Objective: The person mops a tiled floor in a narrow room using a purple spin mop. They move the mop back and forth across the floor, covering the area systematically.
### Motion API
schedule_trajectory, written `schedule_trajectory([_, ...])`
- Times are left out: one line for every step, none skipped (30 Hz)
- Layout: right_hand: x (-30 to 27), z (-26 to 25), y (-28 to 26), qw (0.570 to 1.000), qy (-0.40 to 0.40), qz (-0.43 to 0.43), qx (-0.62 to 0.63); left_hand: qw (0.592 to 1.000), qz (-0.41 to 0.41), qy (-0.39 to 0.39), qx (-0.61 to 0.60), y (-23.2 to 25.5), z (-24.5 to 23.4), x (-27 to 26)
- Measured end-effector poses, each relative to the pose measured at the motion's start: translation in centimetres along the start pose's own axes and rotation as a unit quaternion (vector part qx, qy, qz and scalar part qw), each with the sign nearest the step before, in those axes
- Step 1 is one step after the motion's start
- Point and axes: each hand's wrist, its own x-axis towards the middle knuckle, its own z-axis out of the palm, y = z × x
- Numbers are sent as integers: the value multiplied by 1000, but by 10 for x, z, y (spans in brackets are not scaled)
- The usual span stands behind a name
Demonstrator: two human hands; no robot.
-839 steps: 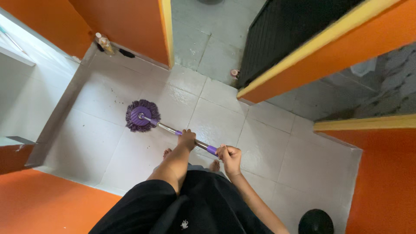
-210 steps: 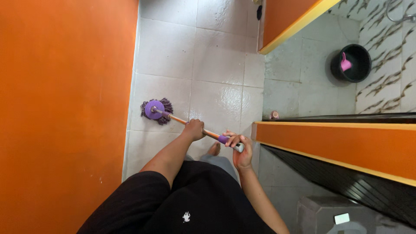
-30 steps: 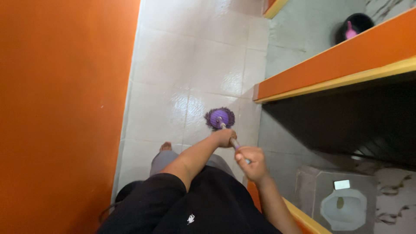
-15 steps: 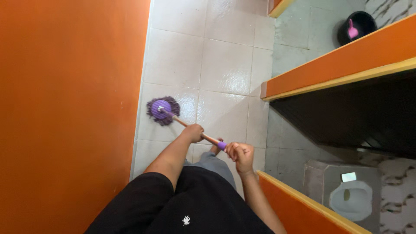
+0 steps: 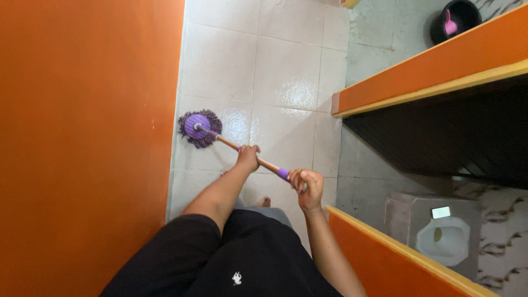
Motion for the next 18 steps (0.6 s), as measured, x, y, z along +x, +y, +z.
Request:
schedule_trajectory([0, -2, -6, 1000, -4, -4, -5, 1000, 1, -3, -4, 4, 3, 2])
schedule_trajectory([0, -5, -12, 1000, -12, -9, -8, 1000, 1, -26, -3, 9, 6, 6])
schedule_trajectory([1, -9, -18, 1000, -20, -16, -10, 999, 2, -49, -2, 15, 7, 12])
schedule_trajectory([0, -13, -26, 999, -27, -23, -13, 997, 3, -72, 0, 22, 11, 15])
schedule_trajectory([-7, -16, -34, 999, -30, -23, -21, 996, 8, -92, 4, 32, 16, 13])
schedule_trajectory([-14, -19, -43, 999, -32, -23, -30, 994, 13, -112, 7, 43, 22, 11])
schedule_trajectory([-17, -23, -50, 998, -34, -27, -39, 991, 22, -130, 12, 53, 27, 14])
schedule_trajectory([-24, -26, -57, 997, -32, -24, -62, 991, 48, -121, 0, 61, 34, 11])
schedule_trajectory([-36, -26, -66, 996, -29, -19, -87, 991, 75, -115, -15, 72, 43, 2])
schedule_trajectory([-45, -27, -74, 993, -26, -14, -113, 989, 101, -108, -30, 81, 50, -6])
schedule_trajectory([-54, -30, -82, 987, -23, 7, -159, 984, 117, -117, -62, 90, 59, -13])
schedule_trajectory([-63, -32, -89, 978, -21, 29, -204, 978, 134, -126, -95, 99, 68, -19])
schedule_trajectory([-71, -34, -95, 968, -19, 46, -248, 972, 152, -131, -124, 105, 74, -24])
schedule_trajectory([-78, -37, -101, 961, -42, 10, -274, 966, 157, -142, -149, 113, 81, -32])
schedule_trajectory([-83, -40, -106, 952, -62, -27, -299, 959, 165, -154, -172, 120, 87, -38])
schedule_trajectory([-87, -43, -110, 940, -82, -65, -325, 951, 173, -166, -195, 129, 94, -44])
schedule_trajectory([-92, -49, -115, 935, -91, -64, -336, 945, 185, -168, -210, 141, 103, -49])
schedule_trajectory([-97, -54, -119, 930, -101, -64, -347, 940, 196, -169, -224, 153, 112, -52])
